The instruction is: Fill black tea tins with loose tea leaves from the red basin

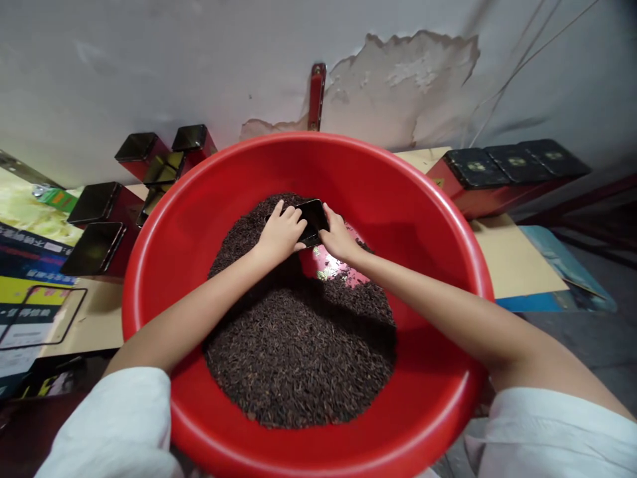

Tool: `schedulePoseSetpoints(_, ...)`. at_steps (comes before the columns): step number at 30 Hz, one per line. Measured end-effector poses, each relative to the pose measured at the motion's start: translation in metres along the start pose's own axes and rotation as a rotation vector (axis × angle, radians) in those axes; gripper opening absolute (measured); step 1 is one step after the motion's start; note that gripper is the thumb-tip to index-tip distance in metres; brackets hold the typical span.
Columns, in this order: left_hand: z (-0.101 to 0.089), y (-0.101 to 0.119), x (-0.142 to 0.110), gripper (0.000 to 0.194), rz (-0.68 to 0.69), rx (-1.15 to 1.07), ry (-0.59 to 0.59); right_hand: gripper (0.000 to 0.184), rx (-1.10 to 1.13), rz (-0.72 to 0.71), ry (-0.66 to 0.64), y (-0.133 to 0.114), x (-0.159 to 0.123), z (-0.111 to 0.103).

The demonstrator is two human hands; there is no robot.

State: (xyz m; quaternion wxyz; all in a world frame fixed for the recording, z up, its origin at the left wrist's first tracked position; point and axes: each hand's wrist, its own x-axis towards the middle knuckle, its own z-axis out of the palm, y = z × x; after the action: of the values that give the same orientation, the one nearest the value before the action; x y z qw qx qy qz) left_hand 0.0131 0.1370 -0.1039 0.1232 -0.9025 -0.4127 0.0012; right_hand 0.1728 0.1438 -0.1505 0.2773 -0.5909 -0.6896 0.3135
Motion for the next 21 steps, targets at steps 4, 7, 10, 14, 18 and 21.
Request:
schedulePoseSetpoints(4,-0.004,-0.015,0.003,0.018,-0.039,-0.006,0.002,0.085,0.119,-0.036,0.076,-0.004,-0.001,0.005)
schedulePoseSetpoints(7,-0.02,-0.022,-0.007,0.022,-0.127,-0.047,0.098,0.083,0.14,-0.112,0.092,-0.011,-0.006,0.011)
schedulePoseSetpoints(10,-0.042,-0.027,-0.034,0.024,-0.202,-0.058,0.338,0.077,0.116,-0.174,0.101,-0.014,-0.009,0.014)
schedulePoseSetpoints(14,-0.054,-0.049,-0.075,0.022,-0.378,-0.067,0.613,0.074,0.163,-0.118,0.114,-0.011,-0.006,0.011)
schedulePoseSetpoints(18,-0.03,-0.087,-0.088,0.018,-0.747,-0.07,0.56,0.074,0.202,-0.057,0.126,-0.008,0.0,0.003)
schedulePoseSetpoints(21,0.001,-0.106,-0.081,0.019,-0.892,-0.25,0.35,0.074,0.223,-0.023,0.124,-0.006,0.002,-0.002)
